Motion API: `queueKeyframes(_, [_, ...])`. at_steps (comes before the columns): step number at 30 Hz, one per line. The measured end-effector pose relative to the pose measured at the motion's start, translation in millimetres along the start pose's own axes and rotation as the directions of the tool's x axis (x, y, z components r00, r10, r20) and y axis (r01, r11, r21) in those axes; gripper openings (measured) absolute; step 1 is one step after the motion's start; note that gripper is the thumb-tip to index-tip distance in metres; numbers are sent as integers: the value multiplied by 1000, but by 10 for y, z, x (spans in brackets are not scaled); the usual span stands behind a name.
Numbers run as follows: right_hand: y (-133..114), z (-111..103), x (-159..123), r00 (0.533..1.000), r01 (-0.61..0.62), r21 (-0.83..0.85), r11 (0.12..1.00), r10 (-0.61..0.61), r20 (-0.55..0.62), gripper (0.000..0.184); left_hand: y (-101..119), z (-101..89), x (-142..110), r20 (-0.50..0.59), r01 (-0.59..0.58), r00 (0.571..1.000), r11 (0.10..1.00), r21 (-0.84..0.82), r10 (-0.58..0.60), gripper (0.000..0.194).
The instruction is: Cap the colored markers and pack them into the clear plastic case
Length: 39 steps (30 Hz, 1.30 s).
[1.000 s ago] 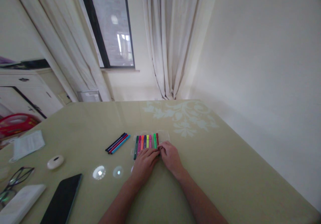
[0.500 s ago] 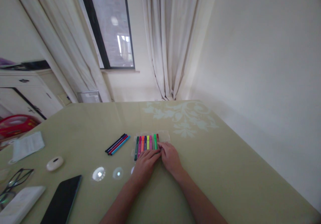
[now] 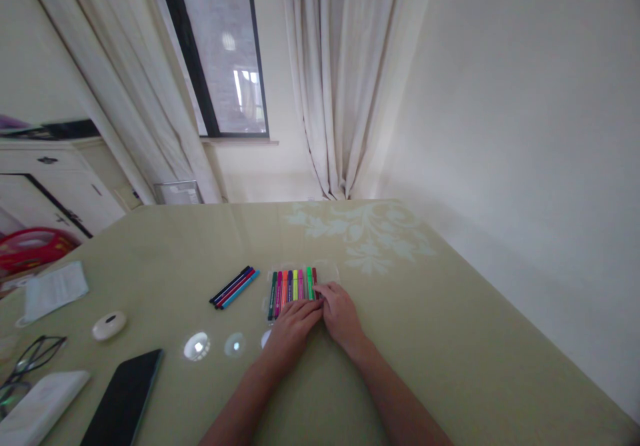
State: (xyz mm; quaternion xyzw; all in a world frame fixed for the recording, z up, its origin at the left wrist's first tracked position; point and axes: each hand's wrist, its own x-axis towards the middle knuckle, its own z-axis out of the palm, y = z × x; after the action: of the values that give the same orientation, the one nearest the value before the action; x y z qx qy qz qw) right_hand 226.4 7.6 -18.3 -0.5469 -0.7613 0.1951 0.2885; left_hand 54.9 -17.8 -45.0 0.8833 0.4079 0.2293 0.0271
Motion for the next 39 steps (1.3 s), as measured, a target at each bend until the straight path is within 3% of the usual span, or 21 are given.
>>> queueKeyframes(9, [8,-21,22,991,-79,-36,996,75,-107,38,41,-57,8,-94,133,986,991,-23,-135,33])
queueKeyframes(23, [32,-30,16,999,-35,-61,997,33,-33,42,31,-13,-1,-105,159,982,987,-1,-159,37])
queueKeyframes(29, [46,-22,25,1000,-8,-149,989,11,14,34,60,-45,28,-69,164,984,986,21,-162,35])
queueKeyframes(35, [47,-13,12,1000,-12,-126,992,13,12,36,28,-92,57,-91,168,981,986,-21,-170,34])
queueKeyframes(37, [44,-9,4,1000,-22,-111,994,22,1,39,-101,-186,39,-162,246,956,969,-25,-246,32])
queueKeyframes(39, [41,-2,-4,1000,-23,-93,995,22,-13,41,-288,-325,-20,-285,438,863,899,13,-416,29])
